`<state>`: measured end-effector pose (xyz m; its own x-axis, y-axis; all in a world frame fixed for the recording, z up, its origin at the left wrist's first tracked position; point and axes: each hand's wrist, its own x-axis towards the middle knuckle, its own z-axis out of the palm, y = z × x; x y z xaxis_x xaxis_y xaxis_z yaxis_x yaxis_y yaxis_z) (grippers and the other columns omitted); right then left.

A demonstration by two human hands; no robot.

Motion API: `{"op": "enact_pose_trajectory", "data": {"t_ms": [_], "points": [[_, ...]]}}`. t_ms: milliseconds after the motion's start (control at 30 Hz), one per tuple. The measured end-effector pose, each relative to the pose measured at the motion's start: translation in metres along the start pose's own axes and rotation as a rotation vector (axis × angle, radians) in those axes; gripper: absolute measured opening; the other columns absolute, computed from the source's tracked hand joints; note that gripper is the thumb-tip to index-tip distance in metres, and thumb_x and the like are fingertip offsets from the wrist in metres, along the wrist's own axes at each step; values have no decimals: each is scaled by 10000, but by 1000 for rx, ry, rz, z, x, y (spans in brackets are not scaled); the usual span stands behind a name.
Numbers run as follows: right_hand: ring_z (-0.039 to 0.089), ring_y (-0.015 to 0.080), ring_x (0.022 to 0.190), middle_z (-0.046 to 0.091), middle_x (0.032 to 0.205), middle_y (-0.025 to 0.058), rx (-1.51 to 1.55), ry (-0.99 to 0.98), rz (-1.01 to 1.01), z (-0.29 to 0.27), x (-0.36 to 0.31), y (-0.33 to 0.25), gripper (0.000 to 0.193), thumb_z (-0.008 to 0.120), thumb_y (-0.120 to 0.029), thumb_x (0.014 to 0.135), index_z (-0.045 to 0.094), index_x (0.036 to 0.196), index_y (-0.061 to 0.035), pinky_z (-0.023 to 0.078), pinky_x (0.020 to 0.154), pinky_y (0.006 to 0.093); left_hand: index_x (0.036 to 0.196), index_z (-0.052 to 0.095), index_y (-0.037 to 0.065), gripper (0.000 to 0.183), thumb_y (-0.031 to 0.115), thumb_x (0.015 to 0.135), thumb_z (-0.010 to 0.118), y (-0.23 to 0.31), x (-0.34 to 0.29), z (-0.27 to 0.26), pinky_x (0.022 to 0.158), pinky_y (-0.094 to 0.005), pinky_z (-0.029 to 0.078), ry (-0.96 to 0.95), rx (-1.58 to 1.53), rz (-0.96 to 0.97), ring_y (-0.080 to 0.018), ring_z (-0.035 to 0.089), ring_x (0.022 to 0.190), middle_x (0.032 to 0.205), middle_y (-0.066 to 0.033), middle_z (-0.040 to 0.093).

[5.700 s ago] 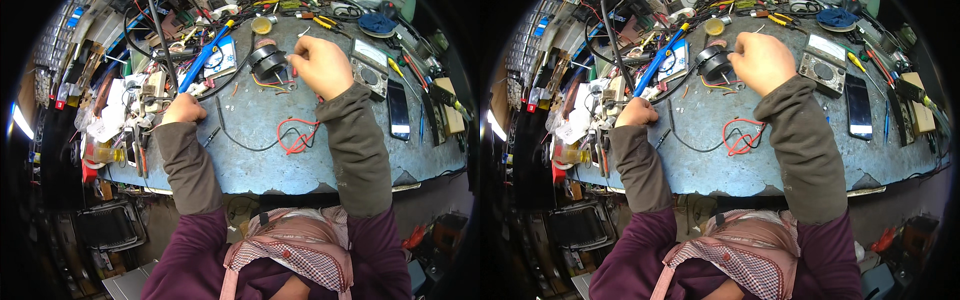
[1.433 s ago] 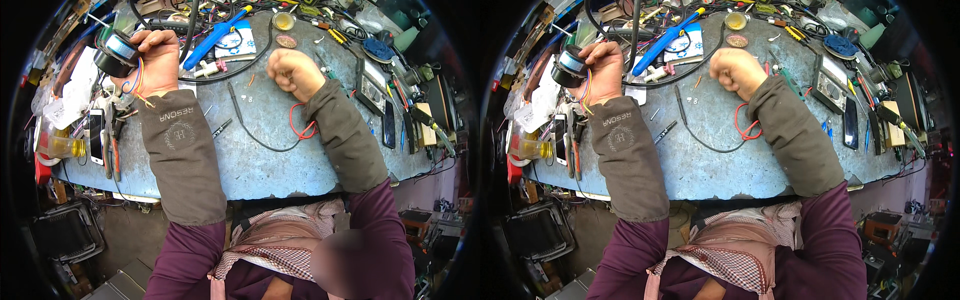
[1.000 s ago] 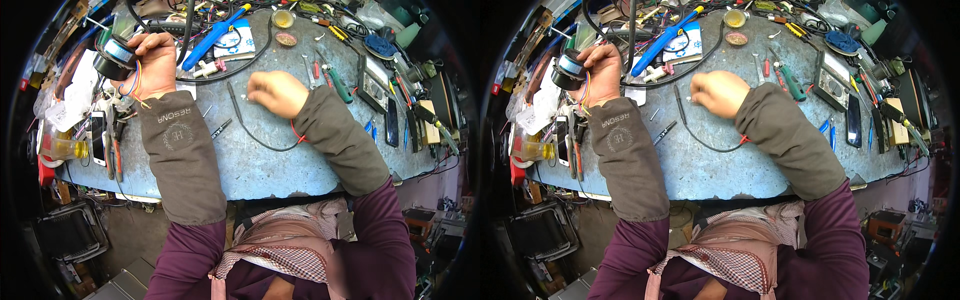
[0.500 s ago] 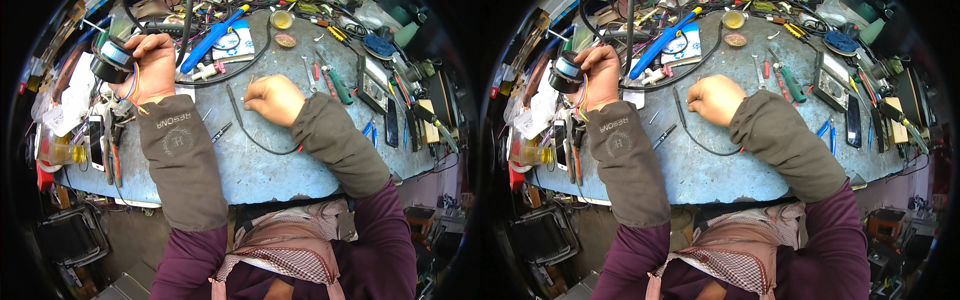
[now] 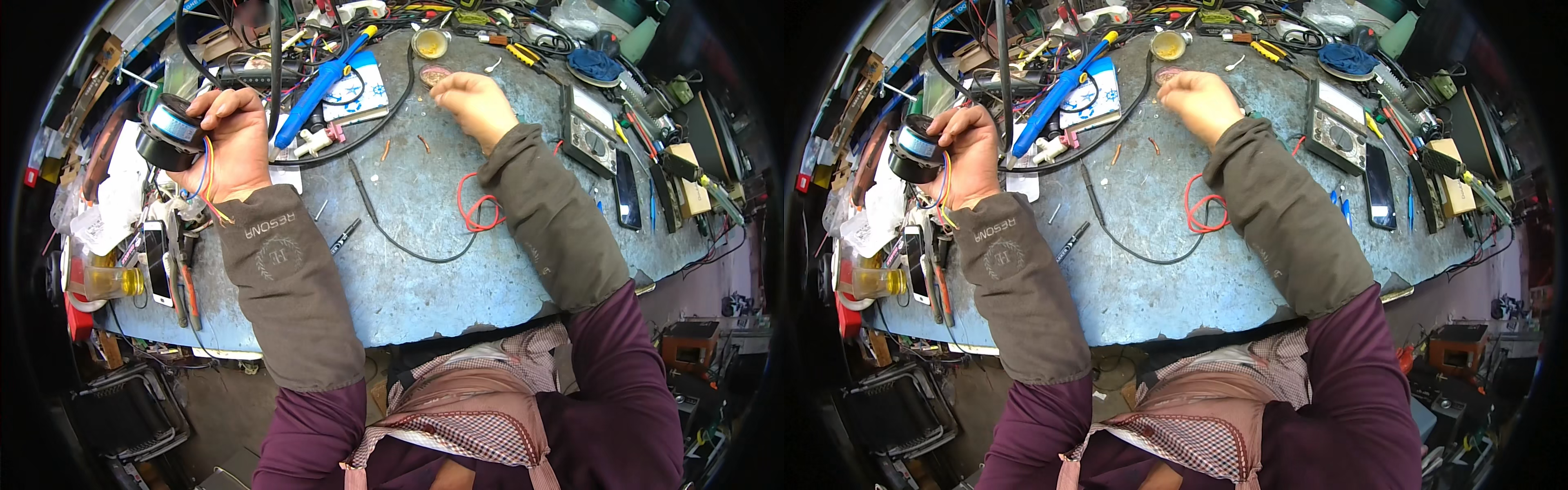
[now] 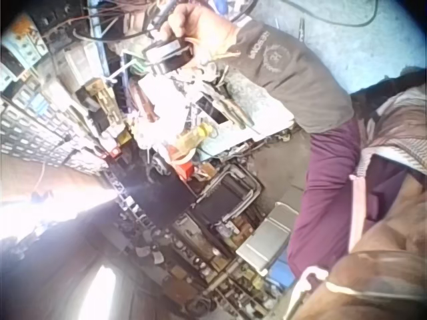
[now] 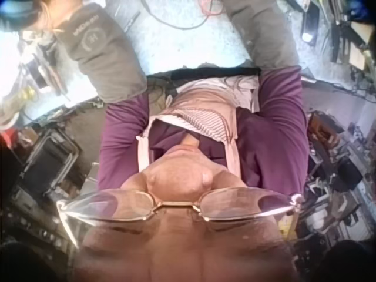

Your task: The person assembles an electrical motor by placing a copper-wound stator into a metal housing, connecting wires, and securing the casing. They then use a screwdriver to tighten screws and attach a small white component to the motor shaft.

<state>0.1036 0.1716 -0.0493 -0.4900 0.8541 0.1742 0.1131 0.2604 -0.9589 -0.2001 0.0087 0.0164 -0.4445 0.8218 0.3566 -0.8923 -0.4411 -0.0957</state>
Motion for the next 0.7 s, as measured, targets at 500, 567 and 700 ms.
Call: {"op": "enact_pose_trajectory", "data": {"t_ms": [500, 567, 700], "points": [[404, 94, 616, 553, 758, -8, 795, 99, 369, -21, 6, -1, 109, 586, -192, 1024, 616, 953, -115, 276, 479, 250, 1076, 729, 116, 540, 589, 882, 556, -33, 9, -15, 624, -403, 429, 213, 529, 32, -259, 546, 692, 839, -78, 639], [482, 120, 640, 675, 891, 69, 928, 17, 364, -51, 8, -18, 162, 589, -235, 1009, 647, 970, -89, 339, 488, 260, 1177, 705, 170, 438, 527, 955, 582, -14, 6, -23, 588, -434, 517, 153, 570, 60, -252, 661, 829, 1025, -41, 721], [409, 62, 597, 542, 788, -27, 593, 12, 151, -106, -11, -65, 246, 589, -235, 1086, 695, 1130, -18, 304, 476, 214, 1200, 755, 125, 578, 582, 865, 646, -15, -1, -4, 663, -400, 417, 21, 669, -6, -253, 503, 761, 956, -95, 662]]}}
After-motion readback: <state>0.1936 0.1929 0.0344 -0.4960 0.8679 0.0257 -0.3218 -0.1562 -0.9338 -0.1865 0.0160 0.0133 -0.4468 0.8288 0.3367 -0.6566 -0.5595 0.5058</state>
